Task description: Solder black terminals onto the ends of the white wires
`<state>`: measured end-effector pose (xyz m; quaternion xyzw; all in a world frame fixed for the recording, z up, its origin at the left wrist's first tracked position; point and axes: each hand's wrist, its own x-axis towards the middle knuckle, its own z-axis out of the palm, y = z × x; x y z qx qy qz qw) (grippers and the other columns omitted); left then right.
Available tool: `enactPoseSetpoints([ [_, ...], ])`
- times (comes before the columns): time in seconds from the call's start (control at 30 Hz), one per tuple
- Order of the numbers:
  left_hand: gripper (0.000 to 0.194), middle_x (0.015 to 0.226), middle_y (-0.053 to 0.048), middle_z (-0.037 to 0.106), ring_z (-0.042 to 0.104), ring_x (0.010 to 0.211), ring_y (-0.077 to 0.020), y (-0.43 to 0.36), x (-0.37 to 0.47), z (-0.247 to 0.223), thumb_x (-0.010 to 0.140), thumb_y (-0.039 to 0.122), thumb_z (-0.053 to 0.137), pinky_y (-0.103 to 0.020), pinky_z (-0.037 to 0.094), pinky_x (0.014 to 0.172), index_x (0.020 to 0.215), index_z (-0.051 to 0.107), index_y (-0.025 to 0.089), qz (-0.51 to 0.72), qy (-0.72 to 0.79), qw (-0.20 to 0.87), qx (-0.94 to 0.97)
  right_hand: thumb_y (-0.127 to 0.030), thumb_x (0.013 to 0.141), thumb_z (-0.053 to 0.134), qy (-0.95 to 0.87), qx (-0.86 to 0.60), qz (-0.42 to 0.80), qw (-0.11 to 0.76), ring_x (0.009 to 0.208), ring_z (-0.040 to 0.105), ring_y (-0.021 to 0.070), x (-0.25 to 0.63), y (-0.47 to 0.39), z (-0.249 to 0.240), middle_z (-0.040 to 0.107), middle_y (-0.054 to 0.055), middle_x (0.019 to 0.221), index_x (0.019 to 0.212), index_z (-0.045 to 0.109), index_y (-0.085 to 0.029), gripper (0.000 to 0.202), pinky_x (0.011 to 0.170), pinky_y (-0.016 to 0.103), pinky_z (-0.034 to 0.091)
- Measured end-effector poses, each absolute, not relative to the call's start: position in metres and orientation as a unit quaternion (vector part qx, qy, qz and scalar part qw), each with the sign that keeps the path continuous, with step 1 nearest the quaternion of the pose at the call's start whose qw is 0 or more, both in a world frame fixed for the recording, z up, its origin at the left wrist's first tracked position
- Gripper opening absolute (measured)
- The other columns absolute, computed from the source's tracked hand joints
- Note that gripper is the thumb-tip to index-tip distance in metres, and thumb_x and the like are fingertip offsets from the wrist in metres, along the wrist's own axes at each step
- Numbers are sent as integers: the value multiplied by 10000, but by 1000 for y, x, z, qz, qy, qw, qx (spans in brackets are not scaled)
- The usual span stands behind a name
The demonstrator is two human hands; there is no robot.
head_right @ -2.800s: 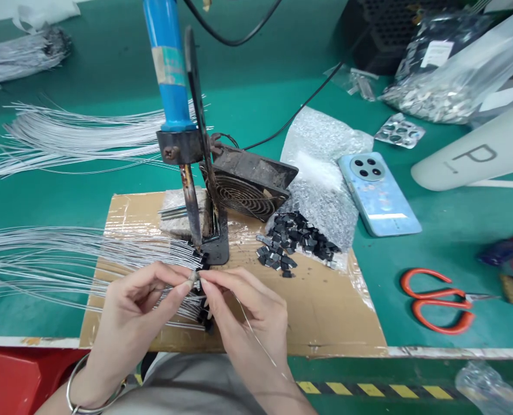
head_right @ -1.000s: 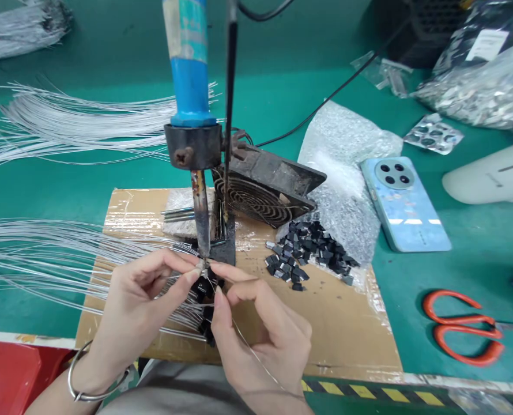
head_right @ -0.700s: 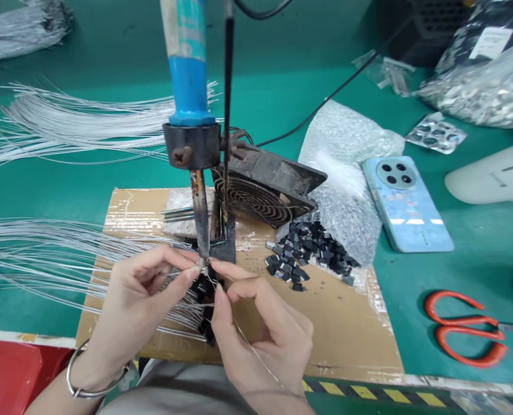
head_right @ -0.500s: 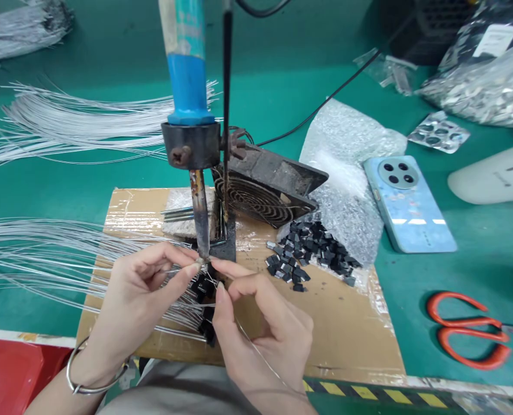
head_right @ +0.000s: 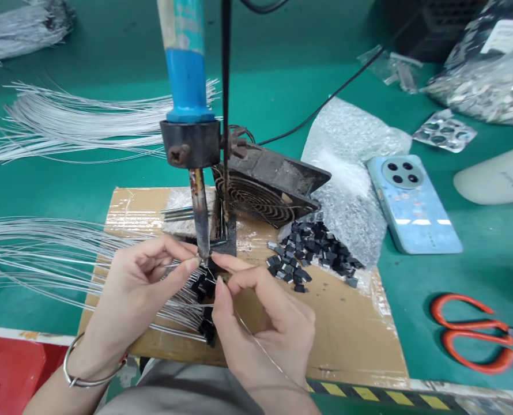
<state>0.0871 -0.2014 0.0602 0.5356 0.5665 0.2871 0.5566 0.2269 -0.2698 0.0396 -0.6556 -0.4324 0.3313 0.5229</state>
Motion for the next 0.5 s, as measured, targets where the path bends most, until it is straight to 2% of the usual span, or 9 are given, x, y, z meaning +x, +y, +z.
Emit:
enactPoseSetpoints([
  [0.2,95,862,-14,770,646,718,-124,-201,87,63,849,150,681,-217,453,613,755,687,168,292,559,562,535,-219,866,677,-433,-660,337,512,983,741,266,228,-267,44,781,52,1014,725,579,-267,178,875,409,569],
  [0.5,86,854,-20,760,665,756,-149,-201,89,64,847,163,679,-234,463,625,761,682,168,289,564,557,536,-200,859,687,-423,-650,323,542,951,750,236,227,-268,41,790,21,1010,722,598,-268,177,833,350,557],
])
